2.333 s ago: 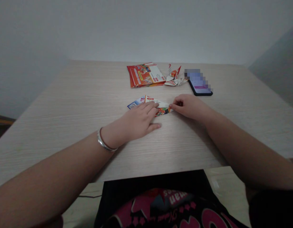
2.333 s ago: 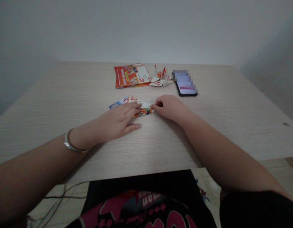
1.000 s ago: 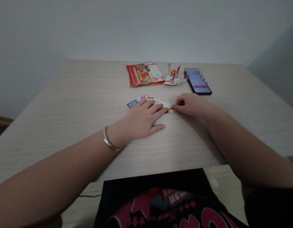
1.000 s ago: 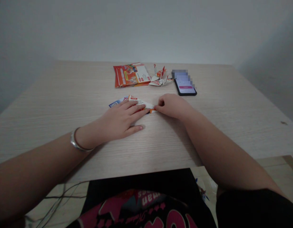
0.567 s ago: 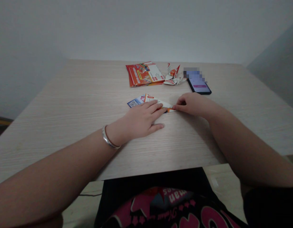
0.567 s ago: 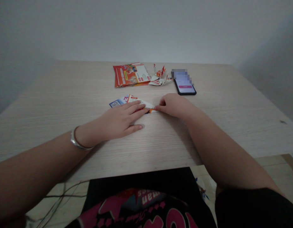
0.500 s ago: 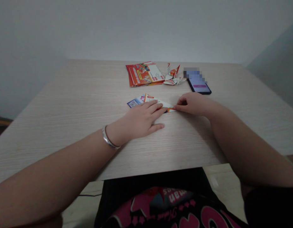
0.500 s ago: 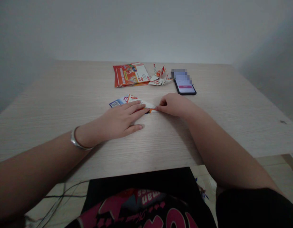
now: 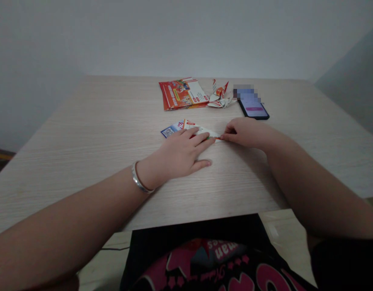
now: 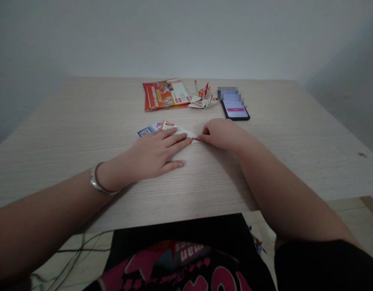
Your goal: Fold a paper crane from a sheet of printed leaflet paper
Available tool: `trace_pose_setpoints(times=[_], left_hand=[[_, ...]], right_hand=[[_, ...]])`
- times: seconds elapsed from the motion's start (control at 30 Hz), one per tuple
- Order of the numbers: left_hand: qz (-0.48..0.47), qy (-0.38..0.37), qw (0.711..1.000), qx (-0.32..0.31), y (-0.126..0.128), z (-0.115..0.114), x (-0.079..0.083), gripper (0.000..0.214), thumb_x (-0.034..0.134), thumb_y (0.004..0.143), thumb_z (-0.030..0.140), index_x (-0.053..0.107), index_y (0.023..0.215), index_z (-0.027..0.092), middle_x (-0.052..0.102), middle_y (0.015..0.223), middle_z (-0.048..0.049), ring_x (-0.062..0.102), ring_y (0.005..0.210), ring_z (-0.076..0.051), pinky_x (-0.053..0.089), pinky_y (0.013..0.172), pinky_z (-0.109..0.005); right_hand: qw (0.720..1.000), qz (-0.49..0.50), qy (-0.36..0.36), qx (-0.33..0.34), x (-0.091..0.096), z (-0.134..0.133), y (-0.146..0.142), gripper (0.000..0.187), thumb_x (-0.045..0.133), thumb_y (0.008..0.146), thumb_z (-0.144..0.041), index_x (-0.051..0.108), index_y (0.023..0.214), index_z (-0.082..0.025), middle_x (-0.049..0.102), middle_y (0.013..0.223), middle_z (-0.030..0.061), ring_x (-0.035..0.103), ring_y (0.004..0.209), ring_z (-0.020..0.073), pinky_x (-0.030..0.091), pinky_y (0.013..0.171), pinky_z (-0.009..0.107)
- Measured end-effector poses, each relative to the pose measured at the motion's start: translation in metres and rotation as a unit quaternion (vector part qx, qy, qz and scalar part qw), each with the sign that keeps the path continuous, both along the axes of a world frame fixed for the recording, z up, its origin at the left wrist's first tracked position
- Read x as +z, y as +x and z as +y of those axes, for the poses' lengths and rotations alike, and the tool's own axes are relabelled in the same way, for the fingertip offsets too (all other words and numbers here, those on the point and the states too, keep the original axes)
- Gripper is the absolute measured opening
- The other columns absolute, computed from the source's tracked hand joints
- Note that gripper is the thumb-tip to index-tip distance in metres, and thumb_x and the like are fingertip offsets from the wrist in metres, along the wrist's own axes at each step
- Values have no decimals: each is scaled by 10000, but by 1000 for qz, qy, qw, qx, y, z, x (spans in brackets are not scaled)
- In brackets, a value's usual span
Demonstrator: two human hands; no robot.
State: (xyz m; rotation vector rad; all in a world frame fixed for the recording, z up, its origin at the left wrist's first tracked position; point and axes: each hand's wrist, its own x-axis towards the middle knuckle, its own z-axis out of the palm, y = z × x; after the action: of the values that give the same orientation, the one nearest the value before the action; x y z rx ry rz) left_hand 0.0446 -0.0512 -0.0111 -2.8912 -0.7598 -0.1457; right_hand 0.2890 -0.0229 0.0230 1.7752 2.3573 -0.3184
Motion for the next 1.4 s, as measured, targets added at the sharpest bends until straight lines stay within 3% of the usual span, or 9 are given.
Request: trace_pose_setpoints(times=[0.23, 0.47, 0.57, 0.7, 0.83, 0.97, 1.13, 1.23, 1.4], left_hand=[[27, -6, 999, 22, 4, -5, 10, 670, 426, 1086, 587, 545, 1525, 95, 614, 1510, -188, 578, 1352, -408, 464, 1154, -555], [24, 1, 999, 23, -2, -5, 8, 667, 457, 1074, 597, 642, 1351, 19, 626, 1450, -248, 572, 1354, -397, 466, 1158, -515], [1, 0, 1000, 6, -6, -2, 1, 704, 415, 1085, 609, 595, 1437, 27, 625, 1442, -249, 559, 1372, -378, 441, 1183, -501], [-3, 4, 1000, -7, -9, 0, -4, 699, 381, 1091, 606, 481, 1591, 127, 611, 1454, -216, 570, 1332, -367, 435, 1180, -518], [6, 3, 1000, -1, -7, 0, -3, 686, 357, 1098, 593, 492, 1588, 131, 621, 1416, -211, 585, 1284, -365, 457, 1154, -515], [10, 3, 1000, 14, -6, 0, -1, 668, 383, 1091, 597, 510, 1576, 155, 637, 1389, -198, 599, 1247, -357, 493, 1104, -495], [4, 14, 1000, 8, -7, 0, -2, 659, 390, 1091, 584, 546, 1534, 122, 645, 1397, -199, 589, 1257, -357, 478, 1114, -498], [8, 9, 1000, 8, -8, 2, 0, 635, 372, 1099, 558, 568, 1496, 104, 630, 1461, -185, 590, 1254, -365, 480, 1091, -501], [21, 2, 1000, 0, -12, 4, 1, 634, 360, 1105, 552, 592, 1466, 85, 659, 1430, -194, 615, 1224, -368, 472, 1076, -509]], right_hand=[[998, -36, 53, 16, 1, -5, -7, 329, 606, 1010, -427, 820, 925, -192, 803, 898, 125, 688, 792, 257, 423, 711, 368], [995, 78, 56, 26, -7, -7, -11, 313, 575, 1019, -374, 776, 887, -174, 786, 910, 98, 648, 787, 205, 417, 711, 329], [992, 113, 51, 27, -11, -7, -9, 298, 587, 1005, -379, 757, 869, -177, 777, 896, 91, 640, 774, 197, 415, 698, 325], [992, 113, 58, 20, -13, -7, -11, 268, 619, 975, -373, 734, 825, -183, 766, 869, 92, 638, 770, 205, 422, 699, 333], [988, 145, 43, 24, -12, -7, -6, 225, 642, 954, -353, 724, 821, -191, 762, 862, 79, 639, 755, 196, 434, 683, 325], [975, 217, 15, 46, -11, -5, 4, 117, 677, 909, -274, 759, 953, -202, 770, 874, 37, 658, 749, 169, 468, 692, 294], [974, 204, 42, 87, -11, -6, 3, 154, 700, 889, -243, 806, 998, -221, 783, 905, 32, 675, 792, 176, 481, 736, 300], [974, 204, 64, 69, -15, -8, -3, 147, 675, 920, -250, 813, 950, -208, 793, 912, 48, 686, 820, 189, 484, 753, 313], [968, 248, 39, 17, -23, -9, -9, 156, 661, 941, -257, 794, 920, -178, 795, 884, 59, 680, 773, 179, 488, 729, 307]])
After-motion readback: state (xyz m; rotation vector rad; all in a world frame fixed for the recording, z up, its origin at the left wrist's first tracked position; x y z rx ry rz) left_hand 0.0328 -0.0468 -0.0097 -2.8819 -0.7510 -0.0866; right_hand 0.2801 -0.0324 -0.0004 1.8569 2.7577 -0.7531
